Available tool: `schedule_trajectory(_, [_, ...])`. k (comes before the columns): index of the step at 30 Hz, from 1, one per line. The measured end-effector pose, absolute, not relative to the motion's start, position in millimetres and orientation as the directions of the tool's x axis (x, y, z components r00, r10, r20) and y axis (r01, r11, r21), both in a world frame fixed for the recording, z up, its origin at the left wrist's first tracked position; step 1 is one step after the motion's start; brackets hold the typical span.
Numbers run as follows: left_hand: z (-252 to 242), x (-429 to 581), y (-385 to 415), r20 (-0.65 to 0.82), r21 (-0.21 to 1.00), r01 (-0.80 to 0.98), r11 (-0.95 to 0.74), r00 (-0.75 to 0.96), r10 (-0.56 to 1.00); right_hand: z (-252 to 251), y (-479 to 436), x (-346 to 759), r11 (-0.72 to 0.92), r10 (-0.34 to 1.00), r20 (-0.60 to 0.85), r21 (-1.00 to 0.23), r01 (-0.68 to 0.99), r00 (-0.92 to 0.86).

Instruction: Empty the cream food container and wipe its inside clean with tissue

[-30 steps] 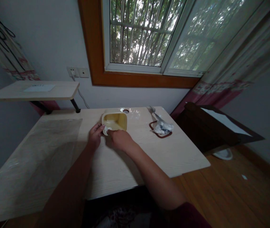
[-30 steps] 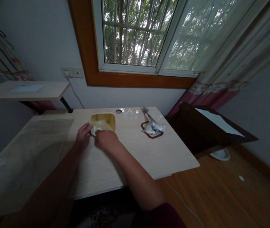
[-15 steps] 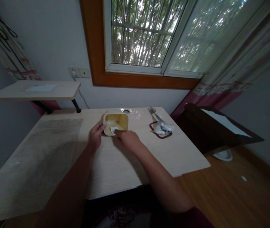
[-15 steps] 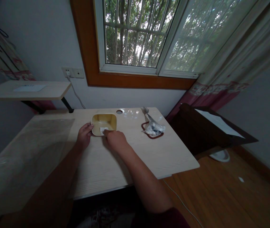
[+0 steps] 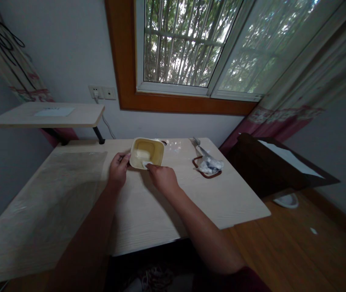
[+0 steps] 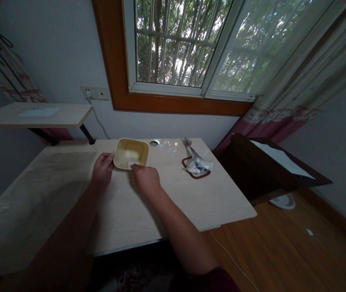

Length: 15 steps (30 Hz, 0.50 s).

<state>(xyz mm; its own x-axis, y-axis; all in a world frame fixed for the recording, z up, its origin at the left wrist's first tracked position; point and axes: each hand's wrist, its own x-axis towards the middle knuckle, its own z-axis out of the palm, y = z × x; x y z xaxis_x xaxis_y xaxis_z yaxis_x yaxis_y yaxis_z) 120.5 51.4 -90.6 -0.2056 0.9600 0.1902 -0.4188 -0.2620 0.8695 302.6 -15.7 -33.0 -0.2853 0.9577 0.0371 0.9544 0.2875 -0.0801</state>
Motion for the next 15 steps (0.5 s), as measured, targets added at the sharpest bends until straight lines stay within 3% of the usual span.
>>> schedule_trajectory(7, [-90.6,124.3,48.3,0.23,0.864,-0.404,-0.3,-0.213,0.95,-25.3,-13.0,292.7,0.212,0.977,0.05,-0.121,0.97,-0.207])
schedule_trajectory(15, [-93.6,130.6,43.1,0.236,0.932,-0.258,-0.255,-0.104,0.966,-21.4,-11.1,284.0,0.175,0.98,0.137,-0.287,0.942,-0.141])
